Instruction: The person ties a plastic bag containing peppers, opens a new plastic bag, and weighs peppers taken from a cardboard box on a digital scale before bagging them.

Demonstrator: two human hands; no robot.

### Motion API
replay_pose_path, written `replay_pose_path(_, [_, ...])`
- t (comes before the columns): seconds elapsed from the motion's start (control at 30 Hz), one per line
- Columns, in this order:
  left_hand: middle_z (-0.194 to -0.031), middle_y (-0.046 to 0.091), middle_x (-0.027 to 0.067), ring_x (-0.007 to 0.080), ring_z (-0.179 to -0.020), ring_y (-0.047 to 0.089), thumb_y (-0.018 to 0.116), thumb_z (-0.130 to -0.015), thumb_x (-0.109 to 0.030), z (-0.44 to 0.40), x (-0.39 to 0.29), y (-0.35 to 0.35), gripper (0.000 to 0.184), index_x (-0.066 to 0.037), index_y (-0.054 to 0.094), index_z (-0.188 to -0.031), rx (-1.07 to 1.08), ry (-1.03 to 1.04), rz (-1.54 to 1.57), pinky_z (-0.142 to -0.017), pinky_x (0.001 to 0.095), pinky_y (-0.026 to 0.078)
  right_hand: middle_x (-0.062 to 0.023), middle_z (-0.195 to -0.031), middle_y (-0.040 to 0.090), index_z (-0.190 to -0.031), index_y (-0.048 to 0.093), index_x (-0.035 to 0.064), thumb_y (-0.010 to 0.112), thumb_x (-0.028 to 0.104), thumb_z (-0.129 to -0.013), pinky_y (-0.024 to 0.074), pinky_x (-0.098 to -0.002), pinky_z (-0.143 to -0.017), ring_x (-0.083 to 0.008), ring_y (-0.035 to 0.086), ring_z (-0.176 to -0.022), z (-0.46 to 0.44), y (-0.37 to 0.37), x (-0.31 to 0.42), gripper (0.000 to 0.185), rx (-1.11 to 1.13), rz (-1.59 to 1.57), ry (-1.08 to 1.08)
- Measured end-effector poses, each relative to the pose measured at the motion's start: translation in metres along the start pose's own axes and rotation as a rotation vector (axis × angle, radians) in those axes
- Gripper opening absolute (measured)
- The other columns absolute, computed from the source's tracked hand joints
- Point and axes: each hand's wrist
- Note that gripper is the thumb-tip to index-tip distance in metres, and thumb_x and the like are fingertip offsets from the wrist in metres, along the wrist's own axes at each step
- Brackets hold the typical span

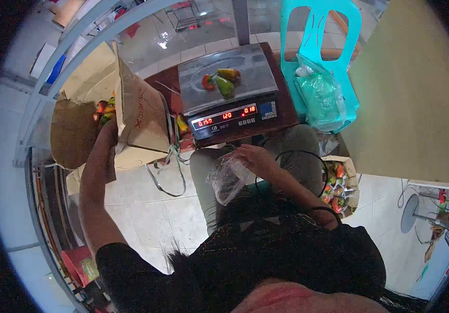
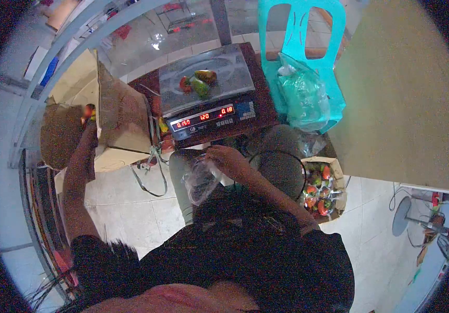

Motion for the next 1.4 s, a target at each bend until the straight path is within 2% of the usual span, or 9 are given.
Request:
replay_pose_path(0.3, [-0.106,0.06,0.0055,0.0141,-0.076,0.059,0.052,-0.093,-0.024,0.028,0.006,-0.031,0.029,-0.008,0.052,-0.117,-0.454,0.085,0.894,-0.071,0.0263,0.048,-0.0126,-0.092,0.059,-0.098,0.059,0.0011,0.061,-0.003,-0.075,0.0482,-0.0377,-0.075,-0.0317,0.06,-0.088,0.0,-0.012,0.004,0.023,0.02,0.004,0.051])
replay_pose_path(0.4, [-0.107,0.059,0.0078,0.0151,-0.075,0.059,0.053,-0.091,-0.027,0.045,-0.007,-0.048,0.032,-0.008,0.052,-0.116,-0.683,-0.011,0.935,-0.072,0.028,0.048,-0.0134,-0.094,0.06,-0.098,0.06,0.0025,0.061,0.001,-0.077,0.0487,-0.0392,-0.077,-0.0329,0.061,-0.089,0.003,-0.012,0.005,0.021,-0.003,-0.012,0.054])
replay_pose_path(0.5, [-0.114,0.058,0.0091,0.0166,-0.089,0.059,0.054,-0.089,-0.031,0.068,-0.086,-0.056,0.044,-0.006,0.051,-0.125,-0.835,0.2,0.851,-0.081,0.0295,0.047,-0.0142,-0.101,0.062,-0.101,0.062,0.0052,0.059,0.007,-0.081,0.0494,-0.0425,-0.082,-0.0352,0.06,-0.093,0.01,0.003,-0.017,0.02,-0.025,0.082,0.035])
replay_pose_path(0.63, [-0.119,0.056,0.0075,0.0179,-0.106,0.054,0.059,-0.087,-0.029,0.064,-0.218,-0.023,0.045,-0.005,0.052,-0.125,-0.767,0.165,0.563,-0.093,0.0306,0.041,-0.0129,-0.102,0.062,-0.103,0.062,0.0063,0.06,0.008,-0.081,0.0492,-0.0419,-0.083,-0.0345,0.06,-0.093,0.01,0.008,-0.02,0.023,0.023,0.069,0.043])
replay_pose_path(0.7, [-0.118,0.056,0.0073,0.0165,-0.109,0.051,0.066,-0.084,-0.023,-0.001,-0.204,0.011,0.046,-0.005,0.052,-0.124,-0.59,0.455,0.504,-0.096,0.0304,0.038,-0.013,-0.099,0.061,-0.102,0.061,0.0047,0.059,0.008,-0.081,0.0488,-0.0407,-0.081,-0.0338,0.06,-0.092,0.007,0.002,0.0,0.021,0.033,0.026,0.01])
replay_pose_path(0.83, [-0.099,0.065,0.0079,0.0209,-0.094,0.061,0.07,-0.08,-0.03,-0.15,-0.158,0.09,0.046,-0.004,0.057,-0.115,-0.388,0.235,0.773,-0.083,0.0318,0.046,-0.0136,-0.094,0.057,-0.098,0.06,0.0014,0.057,0.009,-0.084,0.0479,-0.0401,-0.075,-0.034,0.058,-0.089,0.007,-0.016,0.025,0.017,0.012,0.031,-0.081])
replay_pose_path(0.9, [-0.091,0.067,0.0108,0.0241,-0.085,0.064,0.072,-0.077,-0.031,-0.206,-0.13,0.125,0.045,-0.004,0.058,-0.11,-0.637,0.226,0.491,-0.076,0.034,0.048,-0.0134,-0.094,0.057,-0.099,0.059,0.0021,0.056,0.009,-0.084,0.0475,-0.041,-0.076,-0.0346,0.057,-0.09,0.009,-0.024,0.025,0.017,0.022,0.026,-0.067])
replay_pose_path(1.13, [-0.099,0.066,0.0182,0.0313,-0.092,0.064,0.073,-0.073,-0.032,-0.238,-0.124,0.181,0.047,-0.007,0.06,-0.11,-0.543,-0.039,0.118,-0.082,0.0407,0.048,-0.0133,-0.093,0.057,-0.097,0.058,0.0031,0.056,0.009,-0.083,0.0472,-0.0404,-0.075,-0.0335,0.057,-0.091,0.011,-0.025,-0.007,0.015,-0.035,0.025,0.006])
replay_pose_path(1.4, [-0.112,0.061,0.0227,0.034,-0.105,0.058,0.073,-0.072,-0.036,-0.243,-0.081,0.179,0.065,0.001,0.053,-0.122,-0.434,0.101,0.199,-0.091,0.0413,0.044,-0.0119,-0.091,0.056,-0.096,0.058,0.0039,0.056,0.006,-0.082,0.0471,-0.0399,-0.075,-0.0322,0.058,-0.088,0.008,-0.016,-0.015,0.015,-0.07,-0.065,0.026])
Point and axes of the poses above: each hand's wrist, its own z-axis away from the middle knuckle, its own y-axis out of the palm, x = y × z
